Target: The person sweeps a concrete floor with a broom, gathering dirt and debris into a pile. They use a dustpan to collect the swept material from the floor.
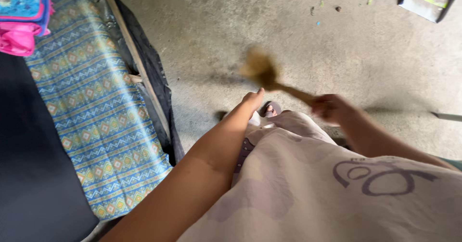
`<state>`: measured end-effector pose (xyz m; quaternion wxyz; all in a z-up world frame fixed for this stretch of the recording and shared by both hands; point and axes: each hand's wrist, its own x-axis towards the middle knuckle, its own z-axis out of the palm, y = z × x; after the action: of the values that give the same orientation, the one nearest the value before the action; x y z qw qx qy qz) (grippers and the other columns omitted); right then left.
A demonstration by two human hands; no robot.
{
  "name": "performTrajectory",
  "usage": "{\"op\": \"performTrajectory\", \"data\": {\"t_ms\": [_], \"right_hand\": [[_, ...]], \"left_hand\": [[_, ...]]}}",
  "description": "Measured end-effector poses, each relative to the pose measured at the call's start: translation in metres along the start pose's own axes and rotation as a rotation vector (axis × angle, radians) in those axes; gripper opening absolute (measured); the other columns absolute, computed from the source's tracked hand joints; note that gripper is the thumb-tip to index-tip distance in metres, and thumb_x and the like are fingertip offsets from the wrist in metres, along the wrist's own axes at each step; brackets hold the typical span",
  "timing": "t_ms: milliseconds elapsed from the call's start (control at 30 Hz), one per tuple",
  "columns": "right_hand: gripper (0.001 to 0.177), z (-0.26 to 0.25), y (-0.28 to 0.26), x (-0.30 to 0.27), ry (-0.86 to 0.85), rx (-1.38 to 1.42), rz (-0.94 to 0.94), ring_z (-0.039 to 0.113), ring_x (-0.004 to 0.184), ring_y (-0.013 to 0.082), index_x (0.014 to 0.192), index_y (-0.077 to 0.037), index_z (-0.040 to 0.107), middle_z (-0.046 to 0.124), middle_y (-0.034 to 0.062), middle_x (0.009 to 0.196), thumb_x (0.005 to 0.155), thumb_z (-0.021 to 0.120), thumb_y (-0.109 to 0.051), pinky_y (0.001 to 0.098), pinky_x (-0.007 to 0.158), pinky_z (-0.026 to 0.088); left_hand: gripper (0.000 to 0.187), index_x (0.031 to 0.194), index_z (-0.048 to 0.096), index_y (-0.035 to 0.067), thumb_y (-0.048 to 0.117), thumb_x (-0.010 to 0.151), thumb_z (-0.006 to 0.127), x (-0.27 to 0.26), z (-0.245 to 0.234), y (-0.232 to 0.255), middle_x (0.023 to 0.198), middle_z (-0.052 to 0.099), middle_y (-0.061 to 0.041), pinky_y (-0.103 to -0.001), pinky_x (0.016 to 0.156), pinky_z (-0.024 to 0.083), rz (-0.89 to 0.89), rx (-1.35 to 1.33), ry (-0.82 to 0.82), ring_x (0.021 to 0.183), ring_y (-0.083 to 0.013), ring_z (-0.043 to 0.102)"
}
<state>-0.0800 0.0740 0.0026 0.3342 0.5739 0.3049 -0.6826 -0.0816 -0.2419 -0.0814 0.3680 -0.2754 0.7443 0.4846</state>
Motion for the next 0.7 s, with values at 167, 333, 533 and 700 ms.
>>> {"op": "performTrajectory", "data": {"t_ms": [167, 333, 533, 700], "right_hand": [[0.021, -0.031, -0.067, -0.031, 0.331, 0.245, -0.194, 0.047, 0.044, 0.0032, 0.113, 0.000, 0.061, 0.062, 0.0079, 0.075, 0.106, 0.051, -0.017, 0.0130, 0.037, 0.045], [0.009, 0.016, -0.062, -0.044, 0.364, 0.107, -0.296, 0.049, 0.051, -0.0002, 0.110, -0.006, 0.061, 0.061, -0.0007, 0.078, 0.102, 0.057, -0.009, 0.0157, 0.046, 0.052], [0.030, 0.164, 0.050, -0.117, 0.149, -0.410, -0.192, 0.065, 0.063, 0.0192, 0.115, 0.001, 0.056, 0.069, 0.0156, 0.090, 0.093, 0.061, -0.019, 0.0291, 0.051, 0.057], [0.019, 0.273, 0.148, -0.147, -0.105, -0.491, -0.046, 0.053, 0.048, 0.0132, 0.091, 0.001, 0.062, 0.063, 0.0076, 0.070, 0.094, 0.064, -0.018, 0.0244, 0.042, 0.048]], "left_hand": [[0.070, 0.124, 0.063, -0.007, 0.056, 0.099, 0.046, -0.027, -0.051, 0.002, 0.115, 0.070, -0.023, -0.048, 0.091, 0.052, -0.088, -0.102, 0.017, 0.103, -0.0355, 0.069], [0.068, 0.120, 0.066, -0.006, 0.055, 0.098, 0.047, -0.033, -0.091, -0.001, 0.108, 0.072, -0.022, -0.049, 0.090, 0.048, -0.122, -0.038, 0.013, 0.097, -0.0326, 0.065], [0.069, 0.137, 0.055, -0.003, 0.054, 0.099, 0.047, -0.029, -0.133, -0.015, 0.122, 0.065, -0.022, -0.052, 0.096, 0.048, -0.180, -0.109, -0.034, 0.106, -0.0338, 0.065], [0.080, 0.150, 0.045, 0.000, 0.063, 0.102, 0.036, -0.027, -0.185, -0.029, 0.134, 0.064, -0.025, -0.051, 0.100, 0.044, -0.199, -0.201, -0.047, 0.119, -0.0363, 0.062]]}}
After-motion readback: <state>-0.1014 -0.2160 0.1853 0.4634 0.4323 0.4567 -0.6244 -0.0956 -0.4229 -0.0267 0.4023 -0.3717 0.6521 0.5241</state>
